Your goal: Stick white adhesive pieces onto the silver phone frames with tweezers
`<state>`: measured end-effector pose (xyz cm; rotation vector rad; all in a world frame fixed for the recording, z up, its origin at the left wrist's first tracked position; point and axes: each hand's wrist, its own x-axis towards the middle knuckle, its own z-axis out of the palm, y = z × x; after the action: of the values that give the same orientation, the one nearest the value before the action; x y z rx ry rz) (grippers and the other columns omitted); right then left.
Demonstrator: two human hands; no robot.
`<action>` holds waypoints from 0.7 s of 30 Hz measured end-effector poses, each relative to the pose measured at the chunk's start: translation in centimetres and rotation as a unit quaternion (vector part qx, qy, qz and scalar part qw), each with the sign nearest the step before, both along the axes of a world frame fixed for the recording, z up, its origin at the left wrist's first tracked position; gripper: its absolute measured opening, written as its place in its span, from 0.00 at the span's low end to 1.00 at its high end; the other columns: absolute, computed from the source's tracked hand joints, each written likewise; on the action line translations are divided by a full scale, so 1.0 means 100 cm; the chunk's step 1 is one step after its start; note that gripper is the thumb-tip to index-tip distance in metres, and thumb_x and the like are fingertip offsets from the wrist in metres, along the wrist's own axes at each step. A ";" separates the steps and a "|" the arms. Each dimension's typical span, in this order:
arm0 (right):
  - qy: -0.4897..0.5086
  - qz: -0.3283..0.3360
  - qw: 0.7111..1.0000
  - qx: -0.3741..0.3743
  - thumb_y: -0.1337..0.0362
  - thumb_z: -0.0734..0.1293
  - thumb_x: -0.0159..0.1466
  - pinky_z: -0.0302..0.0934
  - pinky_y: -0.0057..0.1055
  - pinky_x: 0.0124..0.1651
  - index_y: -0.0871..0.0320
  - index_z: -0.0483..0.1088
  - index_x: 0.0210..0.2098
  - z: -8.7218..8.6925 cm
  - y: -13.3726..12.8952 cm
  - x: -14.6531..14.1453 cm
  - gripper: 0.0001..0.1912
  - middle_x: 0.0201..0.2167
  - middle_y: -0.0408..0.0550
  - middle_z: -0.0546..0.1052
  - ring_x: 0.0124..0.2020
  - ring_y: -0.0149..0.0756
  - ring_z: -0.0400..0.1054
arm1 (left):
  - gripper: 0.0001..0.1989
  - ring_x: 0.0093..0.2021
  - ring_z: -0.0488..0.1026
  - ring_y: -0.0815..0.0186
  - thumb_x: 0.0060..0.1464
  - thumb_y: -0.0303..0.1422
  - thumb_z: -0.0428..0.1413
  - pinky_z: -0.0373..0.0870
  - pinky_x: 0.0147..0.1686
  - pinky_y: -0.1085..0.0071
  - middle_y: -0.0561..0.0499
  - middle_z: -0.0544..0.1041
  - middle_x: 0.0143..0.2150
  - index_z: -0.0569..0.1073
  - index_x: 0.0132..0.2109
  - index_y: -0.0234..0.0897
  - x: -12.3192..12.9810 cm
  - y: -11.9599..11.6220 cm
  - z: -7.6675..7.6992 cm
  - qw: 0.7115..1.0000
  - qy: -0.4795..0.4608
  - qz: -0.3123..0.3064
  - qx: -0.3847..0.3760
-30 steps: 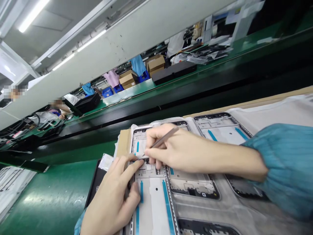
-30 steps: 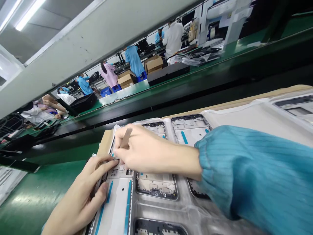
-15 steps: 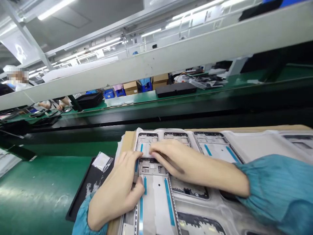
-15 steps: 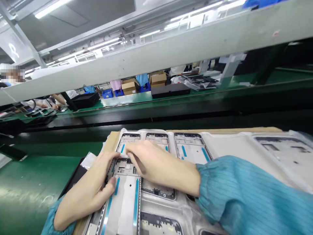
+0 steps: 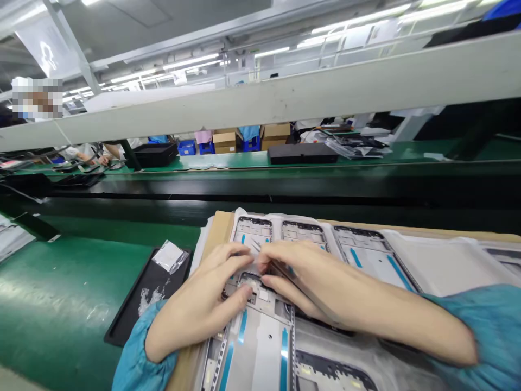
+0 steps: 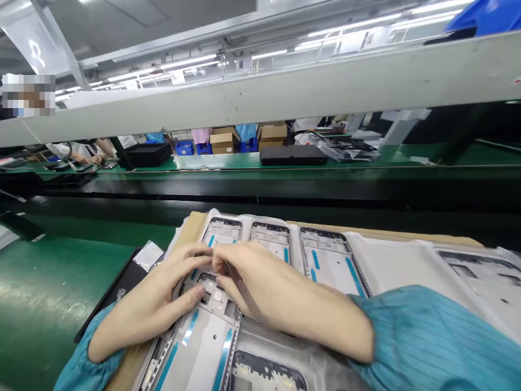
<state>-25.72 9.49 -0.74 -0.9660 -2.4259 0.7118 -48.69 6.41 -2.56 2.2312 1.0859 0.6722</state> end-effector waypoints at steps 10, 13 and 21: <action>0.043 0.002 0.998 -0.051 0.62 0.66 0.63 0.61 0.35 0.32 0.51 0.68 0.34 0.001 -0.007 -0.009 0.02 0.27 0.42 0.74 0.27 0.38 0.65 | 0.09 0.72 0.53 0.55 0.70 0.30 0.44 0.60 0.67 0.55 0.42 0.62 0.68 0.68 0.43 0.41 -0.002 -0.005 0.000 0.999 0.014 0.032 0.033; 0.095 -0.001 0.989 -0.113 0.61 0.68 0.61 0.61 0.33 0.30 0.51 0.68 0.34 0.008 -0.002 -0.010 0.04 0.25 0.40 0.74 0.25 0.36 0.65 | 0.11 0.63 0.67 0.55 0.71 0.33 0.43 0.69 0.58 0.59 0.43 0.73 0.58 0.68 0.42 0.41 -0.001 -0.001 0.001 0.996 -0.031 0.074 0.046; 0.165 -0.021 0.986 -0.034 0.65 0.71 0.60 0.60 0.27 0.29 0.54 0.69 0.33 0.050 -0.023 -0.009 0.05 0.26 0.38 0.73 0.24 0.29 0.64 | 0.10 0.38 0.80 0.56 0.60 0.48 0.56 0.80 0.40 0.60 0.63 0.82 0.40 0.77 0.46 0.57 -0.014 -0.012 0.003 0.940 -0.150 0.288 0.107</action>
<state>-26.59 7.22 4.22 -0.8463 -2.1000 0.8688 -50.06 5.24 -2.26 1.8755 1.5733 1.3835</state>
